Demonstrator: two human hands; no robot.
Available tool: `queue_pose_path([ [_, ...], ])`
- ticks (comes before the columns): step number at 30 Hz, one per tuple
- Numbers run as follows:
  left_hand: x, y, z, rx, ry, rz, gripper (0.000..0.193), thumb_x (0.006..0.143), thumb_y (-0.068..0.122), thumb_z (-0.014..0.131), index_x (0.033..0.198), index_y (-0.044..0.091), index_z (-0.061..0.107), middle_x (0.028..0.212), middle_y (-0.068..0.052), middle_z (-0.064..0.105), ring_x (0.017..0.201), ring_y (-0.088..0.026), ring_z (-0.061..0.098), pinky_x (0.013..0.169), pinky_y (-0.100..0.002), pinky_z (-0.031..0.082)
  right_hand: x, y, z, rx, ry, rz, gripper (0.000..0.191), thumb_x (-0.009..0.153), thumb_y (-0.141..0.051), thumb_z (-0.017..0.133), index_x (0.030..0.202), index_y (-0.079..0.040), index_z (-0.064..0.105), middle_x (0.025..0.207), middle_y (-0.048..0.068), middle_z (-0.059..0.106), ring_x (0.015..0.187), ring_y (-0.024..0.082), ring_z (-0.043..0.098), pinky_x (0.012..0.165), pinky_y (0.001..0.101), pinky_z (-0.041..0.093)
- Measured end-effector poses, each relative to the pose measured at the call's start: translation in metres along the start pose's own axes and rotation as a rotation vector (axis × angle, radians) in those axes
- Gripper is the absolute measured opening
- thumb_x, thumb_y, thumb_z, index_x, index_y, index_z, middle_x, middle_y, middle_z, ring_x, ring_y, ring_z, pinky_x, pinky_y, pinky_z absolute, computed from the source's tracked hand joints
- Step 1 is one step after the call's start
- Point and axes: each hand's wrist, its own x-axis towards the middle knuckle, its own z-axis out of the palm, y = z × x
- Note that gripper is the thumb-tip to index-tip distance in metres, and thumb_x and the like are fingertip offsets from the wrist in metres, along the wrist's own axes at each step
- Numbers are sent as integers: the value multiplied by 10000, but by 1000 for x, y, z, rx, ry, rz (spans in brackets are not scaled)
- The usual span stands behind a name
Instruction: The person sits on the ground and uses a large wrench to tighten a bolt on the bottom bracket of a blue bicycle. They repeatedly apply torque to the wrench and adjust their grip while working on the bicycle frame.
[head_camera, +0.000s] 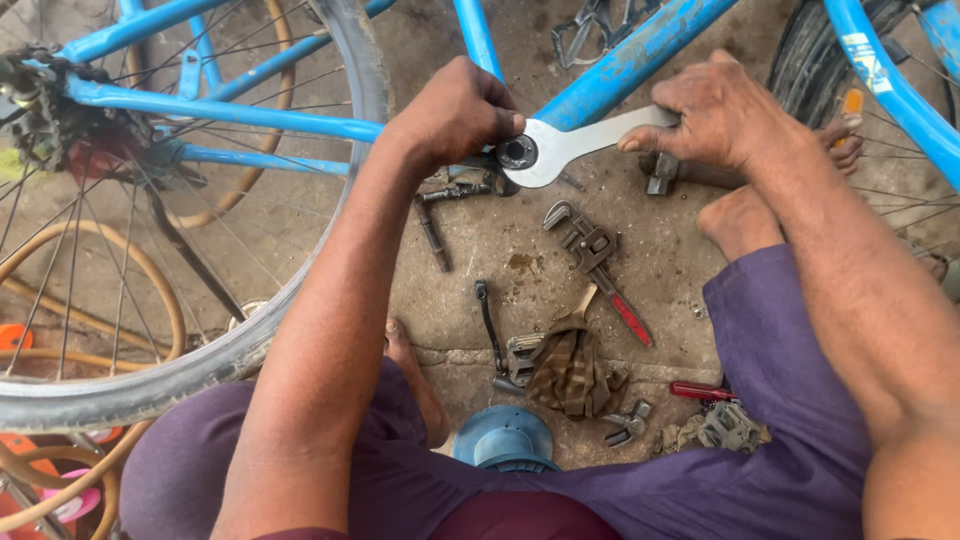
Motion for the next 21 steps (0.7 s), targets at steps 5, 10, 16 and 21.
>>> queue_pose_path([
  [5, 4, -6, 0, 21, 25, -8, 232, 811, 195, 764, 933, 1, 796, 760, -112, 759, 704, -181, 726, 707, -342, 571, -3, -9, -4, 44, 43, 29, 713, 791, -836, 602, 695, -132, 666, 628, 23, 594, 704, 202, 585, 869, 410, 436],
  [10, 5, -7, 6, 25, 143, -13, 257, 879, 225, 719, 1010, 12, 778, 784, -116, 751, 705, -191, 728, 709, -348, 558, -18, -29, -7, 41, -75, 203, 733, 745, -857, 595, 685, -129, 659, 600, 46, 594, 677, 232, 600, 923, 425, 447],
  [16, -8, 16, -1, -59, 242, 69, 221, 935, 183, 646, 983, -1, 756, 715, -114, 719, 665, -213, 717, 652, -373, 550, -62, -92, -34, 94, -21, 382, 706, 893, -782, 581, 741, -95, 623, 667, 97, 603, 719, 271, 614, 890, 507, 467],
  [21, -2, 2, 9, -102, 326, 171, 203, 946, 165, 635, 1003, 13, 756, 714, -93, 717, 653, -193, 715, 647, -366, 561, -109, -203, -42, 12, 129, 560, 586, 1014, -619, 597, 868, -53, 627, 713, 134, 631, 696, 311, 630, 752, 545, 493],
])
